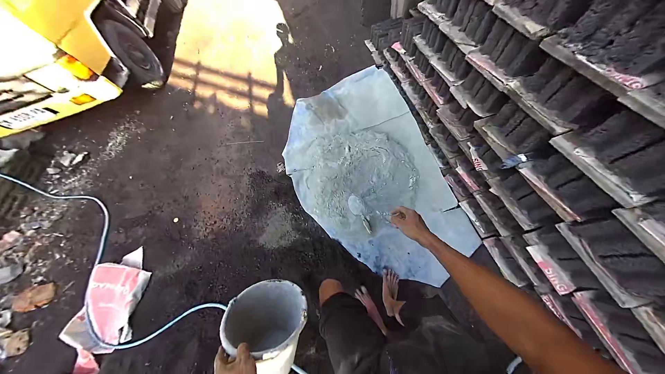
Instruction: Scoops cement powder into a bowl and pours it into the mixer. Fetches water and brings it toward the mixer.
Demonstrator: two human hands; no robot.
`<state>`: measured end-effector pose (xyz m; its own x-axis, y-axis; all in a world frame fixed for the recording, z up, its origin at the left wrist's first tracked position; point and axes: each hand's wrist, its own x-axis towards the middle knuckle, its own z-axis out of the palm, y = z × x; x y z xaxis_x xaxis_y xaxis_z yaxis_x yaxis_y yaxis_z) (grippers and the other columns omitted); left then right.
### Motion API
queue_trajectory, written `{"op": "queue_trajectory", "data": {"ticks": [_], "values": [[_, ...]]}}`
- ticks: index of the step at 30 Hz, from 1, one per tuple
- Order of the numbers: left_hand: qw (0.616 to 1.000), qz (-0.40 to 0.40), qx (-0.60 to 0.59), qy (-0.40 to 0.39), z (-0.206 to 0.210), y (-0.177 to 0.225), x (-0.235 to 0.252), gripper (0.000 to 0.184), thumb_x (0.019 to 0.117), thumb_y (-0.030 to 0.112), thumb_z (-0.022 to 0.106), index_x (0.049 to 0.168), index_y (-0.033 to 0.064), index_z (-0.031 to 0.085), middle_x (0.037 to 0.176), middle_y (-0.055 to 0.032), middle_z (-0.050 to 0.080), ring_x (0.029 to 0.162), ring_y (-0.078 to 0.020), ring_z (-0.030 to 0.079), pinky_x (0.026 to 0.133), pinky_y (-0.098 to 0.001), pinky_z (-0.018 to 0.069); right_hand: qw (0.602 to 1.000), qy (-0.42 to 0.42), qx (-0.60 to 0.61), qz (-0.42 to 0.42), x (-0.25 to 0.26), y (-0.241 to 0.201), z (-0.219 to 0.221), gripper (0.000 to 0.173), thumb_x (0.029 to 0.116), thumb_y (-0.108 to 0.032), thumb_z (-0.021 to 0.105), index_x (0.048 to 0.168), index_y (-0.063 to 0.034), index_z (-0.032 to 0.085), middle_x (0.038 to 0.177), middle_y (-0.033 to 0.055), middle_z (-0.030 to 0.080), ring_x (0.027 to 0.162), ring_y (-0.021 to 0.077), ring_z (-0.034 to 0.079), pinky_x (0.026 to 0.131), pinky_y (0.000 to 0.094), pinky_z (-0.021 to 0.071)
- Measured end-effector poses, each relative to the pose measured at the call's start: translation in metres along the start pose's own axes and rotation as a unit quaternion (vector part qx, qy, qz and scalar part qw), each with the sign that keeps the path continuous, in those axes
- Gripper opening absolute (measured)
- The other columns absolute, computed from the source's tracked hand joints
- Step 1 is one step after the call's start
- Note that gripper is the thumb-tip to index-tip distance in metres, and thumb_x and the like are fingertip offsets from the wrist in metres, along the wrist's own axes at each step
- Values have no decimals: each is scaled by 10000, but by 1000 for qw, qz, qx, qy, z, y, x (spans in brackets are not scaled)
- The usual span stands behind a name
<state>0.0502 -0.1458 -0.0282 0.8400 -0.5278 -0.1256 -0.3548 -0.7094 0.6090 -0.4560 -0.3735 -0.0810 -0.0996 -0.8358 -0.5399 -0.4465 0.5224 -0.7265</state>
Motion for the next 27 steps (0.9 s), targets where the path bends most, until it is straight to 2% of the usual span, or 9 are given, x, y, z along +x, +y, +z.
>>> {"op": "queue_trajectory", "data": {"ticks": [2, 5, 8, 11, 13, 17, 20, 25, 27], "values": [[1000, 9, 17, -11, 45, 21, 57, 545, 907, 113, 690, 1414, -24, 543, 1198, -297, 671, 1092, -425, 664, 959, -613, 513, 1000, -9, -4, -8, 52, -30, 18, 388, 997, -350, 637, 1281, -87, 656, 1081, 116, 738, 902, 224, 732, 857, 449, 603], [995, 37, 70, -55, 141, 46, 148, 665, 876, 125, 711, 1487, 13, 473, 1290, -317, 621, 1167, -475, 620, 973, -670, 480, 999, -8, -30, 41, 134, -15, 56, 393, 985, -369, 646, 1256, -84, 664, 1078, 124, 738, 929, 244, 731, 881, 478, 594], [980, 60, 157, -108, 273, 63, 239, 791, 877, 125, 710, 1592, 105, 373, 1347, -325, 601, 1189, -531, 606, 960, -725, 454, 989, -3, -61, 133, 215, 41, 106, 425, 991, -377, 645, 1287, -72, 656, 1130, 150, 723, 1022, 296, 709, 951, 537, 556], [959, 62, 238, -144, 411, 57, 308, 751, 911, 196, 669, 1602, 192, 376, 1246, -318, 655, 1098, -540, 642, 886, -741, 478, 966, 9, -67, 251, 284, 128, 172, 375, 977, -362, 662, 1236, -92, 687, 1089, 143, 740, 997, 302, 721, 914, 547, 571], [945, 57, 283, -155, 494, 63, 340, 728, 917, 221, 654, 1596, 220, 394, 1193, -301, 681, 1053, -524, 662, 856, -727, 492, 940, -30, -87, 328, 320, 174, 213, 390, 960, -357, 685, 1236, -82, 695, 1145, 181, 722, 1096, 356, 683, 978, 591, 522], [922, 51, 344, -167, 637, 79, 360, 684, 924, 253, 625, 1579, 240, 429, 1174, -250, 706, 1064, -458, 682, 858, -666, 519, 910, -41, -148, 385, 384, 264, 283, 503, 930, -420, 698, 1321, -109, 639, 1153, 180, 723, 1096, 366, 690, 951, 609, 538], [920, 59, 360, -144, 723, 90, 353, 682, 929, 249, 604, 1584, 222, 413, 1137, -239, 716, 1044, -431, 693, 842, -633, 532, 901, -26, -180, 393, 432, 304, 309, 636, 909, -442, 711, 1412, -82, 563, 1272, 217, 665, 1171, 385, 654, 975, 611, 523], [941, 148, 286, -100, 808, 127, 320, 615, 924, 218, 624, 1520, 129, 504, 1120, -244, 718, 1042, -422, 690, 891, -624, 506, 913, -16, -230, 337, 478, 348, 331, 629, 906, -473, 707, 1403, -105, 591, 1364, 219, 601, 1141, 398, 661, 916, 588, 556], [940, 202, 250, -113, 818, 141, 310, 596, 912, 209, 630, 1494, 123, 538, 1023, -221, 728, 907, -380, 697, 822, -600, 511, 925, -21, -247, 287, 483, 359, 335, 554, 905, -453, 705, 1323, -91, 658, 1360, 208, 606, 1151, 383, 657, 914, 576, 556]]}}
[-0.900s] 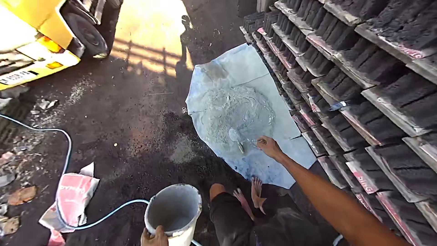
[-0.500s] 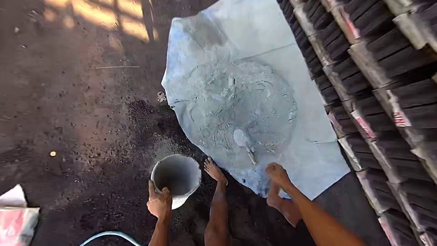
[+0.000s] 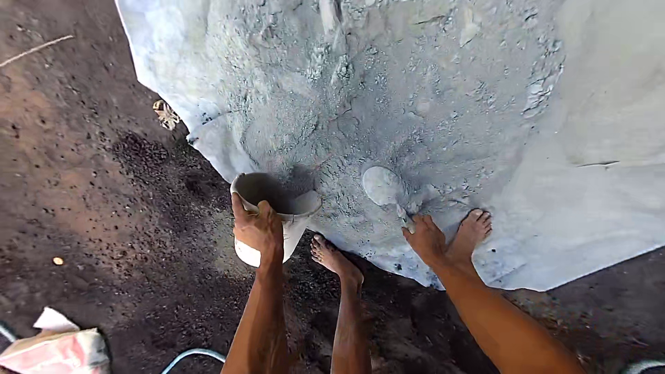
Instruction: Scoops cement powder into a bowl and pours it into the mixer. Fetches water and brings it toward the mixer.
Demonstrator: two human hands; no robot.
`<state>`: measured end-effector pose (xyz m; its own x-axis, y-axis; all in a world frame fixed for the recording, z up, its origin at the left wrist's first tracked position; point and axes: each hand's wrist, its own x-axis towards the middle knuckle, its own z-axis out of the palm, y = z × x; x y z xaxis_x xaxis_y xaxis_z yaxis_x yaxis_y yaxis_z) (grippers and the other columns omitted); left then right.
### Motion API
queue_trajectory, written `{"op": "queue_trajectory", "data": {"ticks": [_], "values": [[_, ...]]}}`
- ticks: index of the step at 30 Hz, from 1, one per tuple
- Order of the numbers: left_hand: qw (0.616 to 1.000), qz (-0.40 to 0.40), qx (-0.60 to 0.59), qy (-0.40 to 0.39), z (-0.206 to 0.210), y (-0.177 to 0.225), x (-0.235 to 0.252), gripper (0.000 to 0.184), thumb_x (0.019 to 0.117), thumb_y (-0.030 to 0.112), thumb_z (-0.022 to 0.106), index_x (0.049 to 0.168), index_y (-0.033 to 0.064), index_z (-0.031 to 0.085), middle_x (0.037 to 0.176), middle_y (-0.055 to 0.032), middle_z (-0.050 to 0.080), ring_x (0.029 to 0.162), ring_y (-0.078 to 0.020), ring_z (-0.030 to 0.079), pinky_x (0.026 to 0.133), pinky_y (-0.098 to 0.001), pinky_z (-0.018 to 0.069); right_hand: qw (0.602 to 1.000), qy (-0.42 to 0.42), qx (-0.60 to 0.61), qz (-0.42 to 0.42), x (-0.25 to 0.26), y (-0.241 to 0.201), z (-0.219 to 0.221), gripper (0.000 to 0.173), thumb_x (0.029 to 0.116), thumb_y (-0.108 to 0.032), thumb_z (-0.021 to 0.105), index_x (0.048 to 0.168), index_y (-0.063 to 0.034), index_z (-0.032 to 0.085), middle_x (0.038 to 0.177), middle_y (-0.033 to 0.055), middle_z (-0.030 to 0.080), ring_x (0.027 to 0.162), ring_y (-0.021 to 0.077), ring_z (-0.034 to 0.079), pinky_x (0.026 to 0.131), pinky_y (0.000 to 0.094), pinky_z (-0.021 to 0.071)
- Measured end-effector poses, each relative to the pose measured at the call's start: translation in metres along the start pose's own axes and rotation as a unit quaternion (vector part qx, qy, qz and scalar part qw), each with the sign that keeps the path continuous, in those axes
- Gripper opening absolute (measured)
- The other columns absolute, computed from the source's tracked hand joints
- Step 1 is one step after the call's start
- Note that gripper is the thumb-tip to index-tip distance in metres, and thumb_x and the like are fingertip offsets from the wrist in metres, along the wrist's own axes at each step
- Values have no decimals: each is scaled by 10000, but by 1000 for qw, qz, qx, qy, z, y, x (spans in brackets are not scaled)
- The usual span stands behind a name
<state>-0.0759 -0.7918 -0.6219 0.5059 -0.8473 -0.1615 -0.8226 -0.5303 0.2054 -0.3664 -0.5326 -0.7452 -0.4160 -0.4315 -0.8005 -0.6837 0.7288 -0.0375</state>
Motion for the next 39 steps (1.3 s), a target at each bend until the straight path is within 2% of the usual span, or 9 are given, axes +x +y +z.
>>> {"op": "queue_trajectory", "data": {"ticks": [4, 7, 11, 13, 15, 18, 23, 32, 39], "values": [[995, 80, -61, -20, 12, 27, -1, 600, 891, 160, 632, 1484, 120, 549, 896, -166, 721, 697, -265, 652, 687, -510, 518, 994, 23, 90, -65, 6, 1, -13, 495, 820, -365, 734, 1233, -97, 697, 1222, 169, 662, 1088, 345, 671, 873, 566, 565], [998, 33, -39, -33, 20, 38, 12, 551, 905, 203, 630, 1444, 102, 577, 1012, -191, 727, 893, -335, 693, 814, -576, 519, 992, -29, 100, -69, 4, -9, -65, 471, 857, -350, 653, 1280, -142, 666, 1032, 161, 739, 972, 362, 712, 830, 607, 540], [997, 70, 33, -5, 18, 31, 31, 435, 958, 326, 563, 1309, 98, 679, 975, -190, 731, 897, -373, 702, 778, -616, 510, 987, 35, 59, -146, 28, -41, -148, 414, 946, -379, 617, 1251, -101, 648, 985, 187, 726, 933, 398, 708, 788, 631, 540], [995, 97, -18, 12, 27, 22, 44, 410, 939, 338, 584, 1235, 77, 698, 1138, -217, 646, 1041, -379, 628, 877, -608, 463, 978, 99, 59, -176, 52, -79, -192, 328, 974, -334, 602, 1142, -57, 650, 864, 204, 690, 824, 418, 691, 695, 634, 525], [990, 97, -97, -12, 36, 20, 52, 417, 972, 292, 592, 1320, 74, 665, 1307, -222, 606, 1207, -366, 587, 1008, -581, 458, 967, 166, 54, -187, 89, -117, -224, 295, 991, -282, 578, 1137, -28, 619, 849, 229, 667, 783, 445, 680, 635, 642, 518], [982, 96, -163, -21, 47, 22, 58, 414, 998, 242, 530, 1371, 93, 632, 1305, -170, 667, 1205, -306, 638, 1017, -556, 485, 969, 178, 5, -172, 147, -171, -249, 309, 985, -258, 568, 1202, -40, 594, 944, 255, 690, 895, 474, 696, 706, 648, 529], [980, 82, -182, -25, 53, 21, 72, 420, 991, 233, 498, 1368, 126, 648, 1295, -126, 687, 1181, -283, 656, 992, -563, 499, 970, 93, -19, -222, 175, -205, -203, 298, 925, -203, 653, 1164, -29, 618, 942, 253, 689, 911, 460, 697, 752, 653, 543], [976, 68, -202, -55, 49, 24, 78, 418, 993, 254, 507, 1368, 138, 651, 1279, -117, 693, 1139, -266, 670, 950, -557, 515, 960, -2, -22, -280, 96, -218, -100, 319, 915, -206, 683, 1193, -66, 614, 885, 197, 697, 841, 403, 710, 717, 611, 570], [970, 82, -222, -54, 47, 2, 81, 388, 992, 209, 531, 1347, 147, 673, 1266, -81, 712, 1130, -200, 681, 966, -487, 525, 914, 13, -77, -397, 35, -217, -113, 329, 995, -211, 571, 1294, -81, 614, 1052, 200, 702, 863, 405, 712, 714, 578, 571]]}}
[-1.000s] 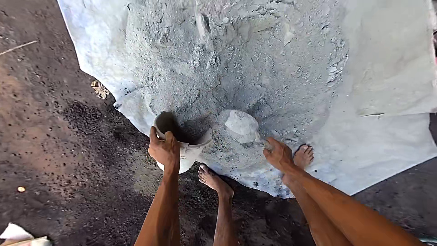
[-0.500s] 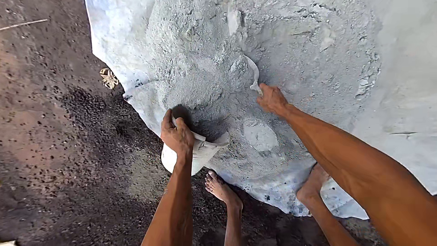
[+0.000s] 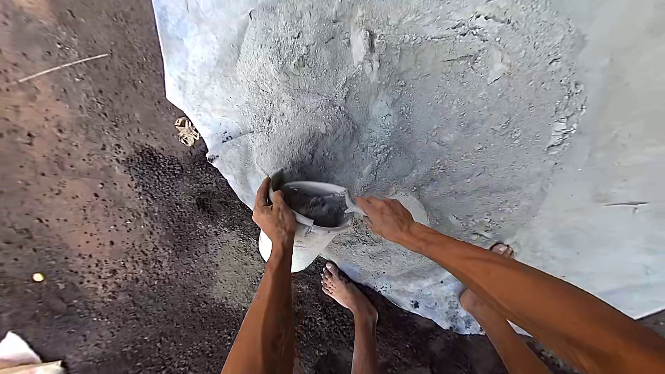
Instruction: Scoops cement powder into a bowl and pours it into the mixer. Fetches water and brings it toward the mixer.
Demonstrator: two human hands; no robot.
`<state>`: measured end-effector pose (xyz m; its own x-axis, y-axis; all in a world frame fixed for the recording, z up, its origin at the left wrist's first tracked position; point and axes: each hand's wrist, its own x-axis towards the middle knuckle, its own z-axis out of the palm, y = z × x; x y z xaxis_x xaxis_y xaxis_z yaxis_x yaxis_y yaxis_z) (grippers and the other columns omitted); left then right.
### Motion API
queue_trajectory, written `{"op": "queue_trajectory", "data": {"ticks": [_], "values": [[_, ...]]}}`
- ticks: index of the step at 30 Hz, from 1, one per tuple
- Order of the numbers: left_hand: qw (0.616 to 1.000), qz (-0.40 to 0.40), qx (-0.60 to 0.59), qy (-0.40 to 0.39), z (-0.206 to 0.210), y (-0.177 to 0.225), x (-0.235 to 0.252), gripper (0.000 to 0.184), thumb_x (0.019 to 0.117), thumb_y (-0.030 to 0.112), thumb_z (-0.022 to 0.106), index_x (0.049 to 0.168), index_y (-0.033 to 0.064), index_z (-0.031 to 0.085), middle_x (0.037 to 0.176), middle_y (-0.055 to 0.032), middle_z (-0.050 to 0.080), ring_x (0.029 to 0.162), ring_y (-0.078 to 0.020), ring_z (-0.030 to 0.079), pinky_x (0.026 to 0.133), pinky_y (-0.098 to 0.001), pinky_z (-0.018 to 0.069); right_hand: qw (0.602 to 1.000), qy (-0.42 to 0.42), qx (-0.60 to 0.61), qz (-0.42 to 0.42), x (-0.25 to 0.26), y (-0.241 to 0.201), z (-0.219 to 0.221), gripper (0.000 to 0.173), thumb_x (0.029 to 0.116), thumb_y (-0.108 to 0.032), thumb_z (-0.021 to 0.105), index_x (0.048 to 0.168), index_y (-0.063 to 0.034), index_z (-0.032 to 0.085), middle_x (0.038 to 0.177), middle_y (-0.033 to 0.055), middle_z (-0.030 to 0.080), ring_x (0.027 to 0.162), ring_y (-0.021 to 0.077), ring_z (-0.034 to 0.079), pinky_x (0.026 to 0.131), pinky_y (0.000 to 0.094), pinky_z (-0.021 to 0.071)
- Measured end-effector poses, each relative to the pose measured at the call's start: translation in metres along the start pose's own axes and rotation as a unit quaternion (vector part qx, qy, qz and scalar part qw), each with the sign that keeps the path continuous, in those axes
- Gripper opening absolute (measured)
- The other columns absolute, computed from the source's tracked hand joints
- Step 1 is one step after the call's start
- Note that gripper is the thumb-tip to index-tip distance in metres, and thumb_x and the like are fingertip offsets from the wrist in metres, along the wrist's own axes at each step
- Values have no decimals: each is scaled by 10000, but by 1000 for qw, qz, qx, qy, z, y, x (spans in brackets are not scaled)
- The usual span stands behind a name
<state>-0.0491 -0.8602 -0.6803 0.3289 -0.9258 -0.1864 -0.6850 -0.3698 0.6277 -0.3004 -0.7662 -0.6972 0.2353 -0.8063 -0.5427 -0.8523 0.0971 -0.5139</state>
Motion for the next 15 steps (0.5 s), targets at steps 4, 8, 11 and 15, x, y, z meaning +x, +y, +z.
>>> {"op": "queue_trajectory", "data": {"ticks": [4, 8, 11, 15], "values": [[1000, 7, -4, 14, 6, 5, -9, 396, 977, 158, 526, 1338, 83, 671, 1303, -119, 695, 1215, -209, 652, 1048, -442, 493, 967, 235, 16, 97, 10, 76, -105, 241, 992, -249, 621, 1104, -37, 642, 829, 185, 674, 698, 385, 684, 581, 580, 543], [1000, 8, 4, 21, 8, 5, -9, 412, 967, 159, 506, 1333, 55, 665, 1303, -135, 691, 1221, -214, 647, 1052, -436, 484, 944, 238, -28, 226, 65, 144, -225, 348, 972, -239, 579, 1246, -25, 584, 956, 293, 680, 915, 511, 683, 746, 695, 515], [1000, 14, -4, 25, 10, 4, -7, 413, 965, 168, 510, 1327, 41, 665, 1295, -146, 692, 1209, -211, 653, 1043, -433, 491, 961, 162, -45, 218, 101, 157, -222, 312, 925, -179, 646, 1186, -12, 610, 1013, 298, 674, 974, 511, 674, 782, 699, 521], [1000, 7, 2, 25, 8, 1, -7, 406, 957, 172, 521, 1315, 61, 678, 1272, -125, 706, 1181, -197, 664, 1025, -430, 498, 973, 112, -22, 203, 113, 152, -178, 298, 899, -150, 666, 1156, -8, 614, 980, 272, 678, 943, 476, 687, 779, 672, 537]]}}
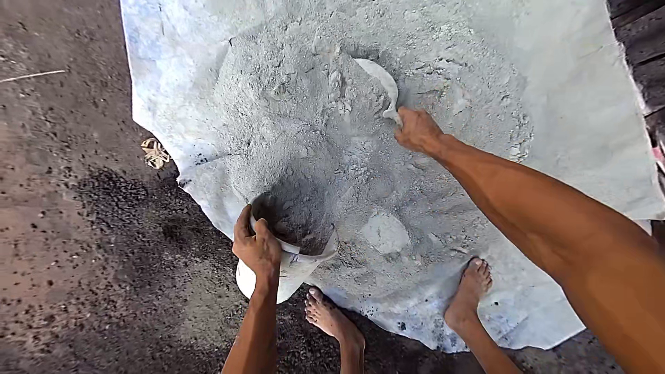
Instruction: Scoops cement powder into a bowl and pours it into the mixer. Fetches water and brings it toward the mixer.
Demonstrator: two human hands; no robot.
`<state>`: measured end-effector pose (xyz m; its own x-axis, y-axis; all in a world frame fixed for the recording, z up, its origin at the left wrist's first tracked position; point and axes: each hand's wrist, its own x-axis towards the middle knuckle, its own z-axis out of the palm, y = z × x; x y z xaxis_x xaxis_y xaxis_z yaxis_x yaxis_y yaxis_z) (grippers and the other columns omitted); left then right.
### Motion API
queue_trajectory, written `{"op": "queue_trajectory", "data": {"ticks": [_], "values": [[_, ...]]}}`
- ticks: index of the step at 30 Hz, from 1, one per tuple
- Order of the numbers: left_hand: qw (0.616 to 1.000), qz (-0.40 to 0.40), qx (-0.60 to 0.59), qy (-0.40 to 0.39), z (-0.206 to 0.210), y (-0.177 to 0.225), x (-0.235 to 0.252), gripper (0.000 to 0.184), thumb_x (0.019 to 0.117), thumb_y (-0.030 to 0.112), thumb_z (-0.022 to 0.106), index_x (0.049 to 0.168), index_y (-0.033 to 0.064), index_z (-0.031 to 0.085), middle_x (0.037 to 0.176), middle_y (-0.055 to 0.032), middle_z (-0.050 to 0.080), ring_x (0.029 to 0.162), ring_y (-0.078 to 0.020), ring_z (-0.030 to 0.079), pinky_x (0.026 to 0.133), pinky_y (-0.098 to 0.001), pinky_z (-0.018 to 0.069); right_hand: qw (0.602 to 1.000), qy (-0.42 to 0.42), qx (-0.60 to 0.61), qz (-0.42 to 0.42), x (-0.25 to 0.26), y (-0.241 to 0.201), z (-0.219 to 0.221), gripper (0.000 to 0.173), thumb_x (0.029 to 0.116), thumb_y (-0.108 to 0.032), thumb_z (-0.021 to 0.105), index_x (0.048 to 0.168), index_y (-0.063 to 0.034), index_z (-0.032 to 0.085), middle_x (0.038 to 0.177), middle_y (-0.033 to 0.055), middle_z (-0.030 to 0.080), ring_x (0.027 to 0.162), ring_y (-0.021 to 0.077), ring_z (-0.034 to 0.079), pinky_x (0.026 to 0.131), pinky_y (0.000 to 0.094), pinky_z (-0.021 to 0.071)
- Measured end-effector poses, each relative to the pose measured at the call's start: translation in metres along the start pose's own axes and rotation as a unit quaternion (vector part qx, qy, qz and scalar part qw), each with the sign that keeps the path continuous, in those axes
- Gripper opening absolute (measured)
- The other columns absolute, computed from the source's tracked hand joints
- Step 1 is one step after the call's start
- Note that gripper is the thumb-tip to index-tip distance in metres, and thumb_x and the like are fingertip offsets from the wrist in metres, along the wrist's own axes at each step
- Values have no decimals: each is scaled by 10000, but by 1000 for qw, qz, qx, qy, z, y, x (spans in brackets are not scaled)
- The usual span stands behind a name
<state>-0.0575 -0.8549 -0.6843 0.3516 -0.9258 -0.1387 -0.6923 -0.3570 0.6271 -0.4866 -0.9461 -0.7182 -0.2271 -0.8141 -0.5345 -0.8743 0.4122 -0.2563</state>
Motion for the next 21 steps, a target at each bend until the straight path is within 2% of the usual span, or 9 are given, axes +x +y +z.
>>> {"op": "queue_trajectory", "data": {"ticks": [3, 7, 9, 11, 13, 16, 18, 19, 21], "values": [[1000, -1, -3, -5, 0, 1, -3, 410, 953, 171, 528, 1319, 61, 675, 1278, -123, 706, 1191, -201, 664, 1029, -435, 501, 998, -58, -5, 5, -15, -4, 19, 334, 892, -138, 689, 1193, -11, 619, 1026, 280, 684, 985, 479, 685, 813, 676, 541], [1000, 0, -1, 2, -1, 1, -3, 397, 963, 172, 530, 1317, 75, 683, 1271, -117, 709, 1184, -198, 664, 1025, -435, 500, 996, -71, 59, -21, -47, -7, 78, 290, 893, -171, 714, 1137, -36, 634, 916, 226, 691, 859, 422, 701, 728, 636, 560], [1000, -1, -5, -3, 0, 1, -2, 393, 965, 163, 533, 1319, 77, 680, 1263, -111, 712, 1167, -183, 668, 1012, -424, 506, 991, -108, 70, -31, -74, -14, 107, 298, 884, -189, 713, 1136, -51, 633, 913, 206, 693, 860, 404, 701, 732, 626, 562], [1000, 0, -12, -4, 1, 1, -1, 392, 966, 168, 537, 1322, 81, 677, 1239, -106, 718, 1130, -169, 678, 980, -413, 519, 983, -156, 74, -59, -107, -36, 129, 323, 897, -204, 695, 1173, -57, 617, 929, 203, 692, 882, 397, 702, 753, 615, 565], [1000, 3, -17, -1, 2, 0, -2, 378, 988, 164, 531, 1331, 92, 673, 1238, -104, 717, 1120, -170, 679, 965, -416, 525, 972, -204, 73, -92, -152, -73, 144, 373, 935, -191, 645, 1268, -39, 576, 989, 227, 691, 947, 421, 696, 809, 619, 557], [1000, 8, -25, -6, 1, -9, -4, 391, 993, 165, 501, 1341, 122, 675, 1270, -76, 711, 1145, -150, 670, 981, -407, 518, 958, -237, 20, -162, -205, -114, 154, 400, 980, -158, 562, 1356, -30, 510, 1089, 239, 678, 966, 441, 694, 808, 601, 556], [999, 19, -41, -8, -3, -12, -5, 399, 987, 159, 493, 1336, 113, 679, 1269, -78, 713, 1144, -145, 669, 972, -393, 519, 958, -210, 10, -196, -212, -112, 144, 398, 998, -194, 557, 1370, -54, 529, 1132, 236, 674, 940, 439, 696, 779, 601, 558], [999, 23, -45, -8, -4, -11, -8, 403, 978, 151, 495, 1334, 104, 680, 1270, -84, 713, 1155, -146, 668, 978, -389, 520, 965, -164, 26, -203, -210, -101, 134, 373, 989, -213, 568, 1329, -61, 575, 1103, 225, 688, 902, 427, 706, 745, 598, 564], [999, 31, -43, -9, -4, -10, -11, 418, 967, 147, 489, 1337, 89, 675, 1301, -96, 698, 1210, -159, 647, 1025, -396, 501, 980, -14, 54, -192, -194, -65, 105, 256, 943, -216, 625, 1136, -53, 668, 984, 181, 712, 781, 374, 721, 630, 567, 580]]}}
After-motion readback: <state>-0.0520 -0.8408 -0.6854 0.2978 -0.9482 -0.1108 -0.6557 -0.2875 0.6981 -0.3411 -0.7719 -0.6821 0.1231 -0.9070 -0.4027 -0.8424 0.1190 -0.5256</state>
